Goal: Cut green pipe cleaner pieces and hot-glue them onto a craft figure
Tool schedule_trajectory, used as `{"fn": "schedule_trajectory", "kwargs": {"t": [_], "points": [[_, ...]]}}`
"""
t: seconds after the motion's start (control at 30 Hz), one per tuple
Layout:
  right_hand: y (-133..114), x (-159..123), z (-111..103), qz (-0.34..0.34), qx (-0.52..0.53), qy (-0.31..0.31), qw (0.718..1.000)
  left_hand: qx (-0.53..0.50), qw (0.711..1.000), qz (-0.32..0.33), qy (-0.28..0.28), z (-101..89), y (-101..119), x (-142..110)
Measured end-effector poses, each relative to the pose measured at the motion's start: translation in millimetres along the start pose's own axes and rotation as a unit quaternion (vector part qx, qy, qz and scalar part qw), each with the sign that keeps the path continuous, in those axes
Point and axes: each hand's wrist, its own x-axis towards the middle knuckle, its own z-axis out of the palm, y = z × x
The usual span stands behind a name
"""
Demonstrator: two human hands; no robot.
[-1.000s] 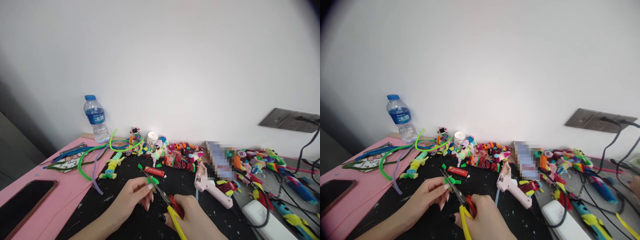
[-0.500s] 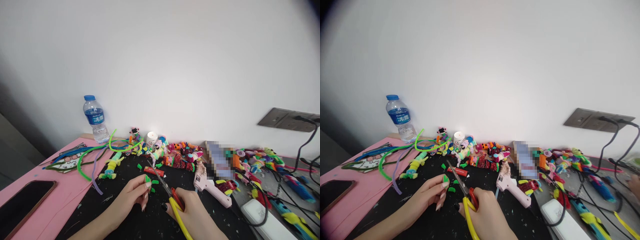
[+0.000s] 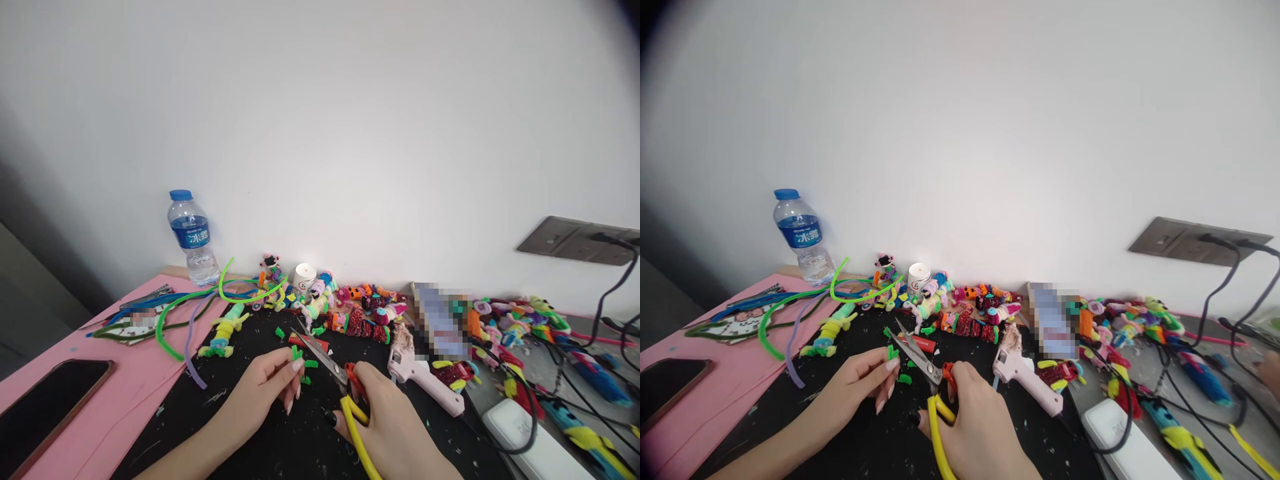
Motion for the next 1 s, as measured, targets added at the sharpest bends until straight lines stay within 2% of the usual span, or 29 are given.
{"fn": "schedule_trajectory", "kwargs": {"t": [0.23, 0.47, 1.0], "points": [[1.6, 2.1, -2.4, -0.016, -0.056, 0.000, 0.998, 0.074, 0.997, 0.009, 0.019, -2.8, -4.8, 1.0], [0.3, 3.7, -4.2, -0.021, -0.068, 0.000, 0.997, 0.137, 0.991, 0.003, 0.009, -2.8, -3.5, 0.2], [1.8, 0.9, -4.5, -0.024, -0.112, -0.003, 0.993, 0.174, 0.985, -0.007, 0.010, -2.0, -2.1, 0.2]]}}
